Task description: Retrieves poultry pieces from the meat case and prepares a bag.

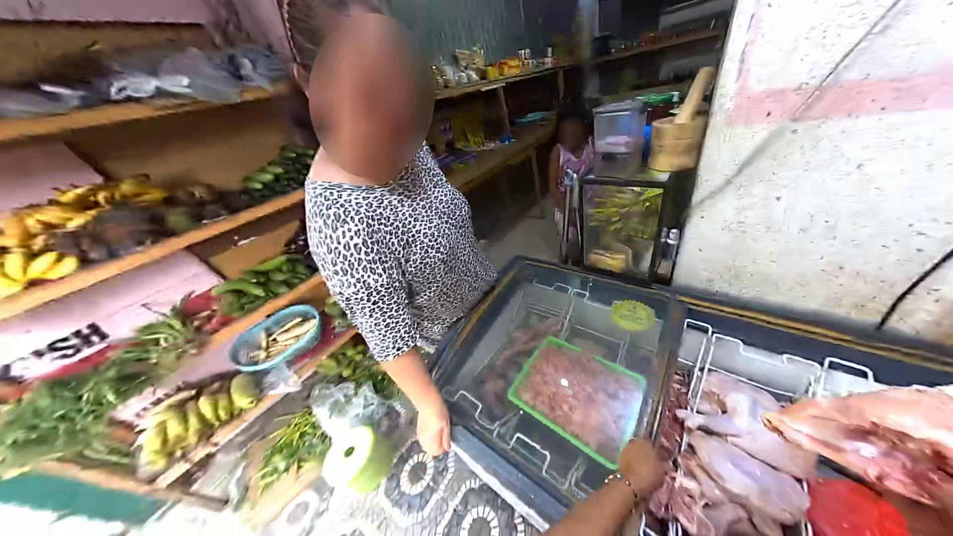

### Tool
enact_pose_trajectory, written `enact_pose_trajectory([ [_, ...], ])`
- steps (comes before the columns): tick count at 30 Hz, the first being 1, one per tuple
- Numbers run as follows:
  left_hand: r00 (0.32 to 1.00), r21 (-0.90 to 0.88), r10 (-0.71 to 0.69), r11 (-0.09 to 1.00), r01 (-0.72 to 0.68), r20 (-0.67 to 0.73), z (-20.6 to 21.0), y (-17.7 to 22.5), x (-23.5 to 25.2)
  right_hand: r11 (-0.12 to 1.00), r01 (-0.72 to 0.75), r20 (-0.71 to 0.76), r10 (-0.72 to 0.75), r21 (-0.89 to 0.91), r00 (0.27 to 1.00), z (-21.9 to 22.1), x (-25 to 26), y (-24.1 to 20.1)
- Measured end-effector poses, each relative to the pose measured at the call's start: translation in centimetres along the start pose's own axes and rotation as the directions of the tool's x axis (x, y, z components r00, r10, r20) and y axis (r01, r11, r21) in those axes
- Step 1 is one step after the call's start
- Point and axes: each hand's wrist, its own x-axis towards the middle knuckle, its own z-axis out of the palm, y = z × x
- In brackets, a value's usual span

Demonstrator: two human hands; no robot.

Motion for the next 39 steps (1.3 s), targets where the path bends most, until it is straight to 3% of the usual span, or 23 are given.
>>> enact_pose_trajectory([
  [7, 0.994, 0.023, -0.103, 0.994, 0.104, -0.045, -0.1, 1.0, 0.4, 0.997, 0.062, -0.045, -0.064, -0.05, 0.997, -0.2, -0.8, -0.7],
  [11, 0.989, 0.025, -0.115, 0.993, 0.118, -0.092, -1.0, 0.7, 1.5, 0.956, 0.028, -0.171, -0.082, -0.293, 0.982, 1.2, -2.6, -3.5],
  [18, 0.998, 0.0, 0.055, 0.998, -0.055, -0.036, 4.1, 3.3, 2.8, 0.972, 0.152, -0.425, -0.216, -0.181, 0.879, -4.9, -4.4, -4.8],
  [23, 0.976, 0.028, 0.162, 0.986, -0.167, 0.146, 11.0, 9.9, 2.8, 0.934, 0.196, -0.491, -0.327, -0.3, 0.807, -9.6, -5.2, -8.6],
  [29, 0.896, 0.124, 0.295, 0.928, -0.351, 0.332, 20.5, 19.3, 3.4, 0.875, 0.235, -0.525, -0.448, -0.423, 0.723, -17.3, -6.5, -15.5],
  [32, 0.881, 0.149, 0.307, 0.913, -0.379, 0.36, 24.8, 23.7, 3.2, 0.866, 0.211, -0.545, -0.456, -0.453, 0.703, -22.2, -7.0, -19.2],
  [39, 0.893, 0.183, 0.276, 0.916, -0.356, 0.356, 31.6, 31.1, 1.4, 0.873, 0.169, -0.536, -0.422, -0.458, 0.731, -31.9, -6.2, -27.0],
])
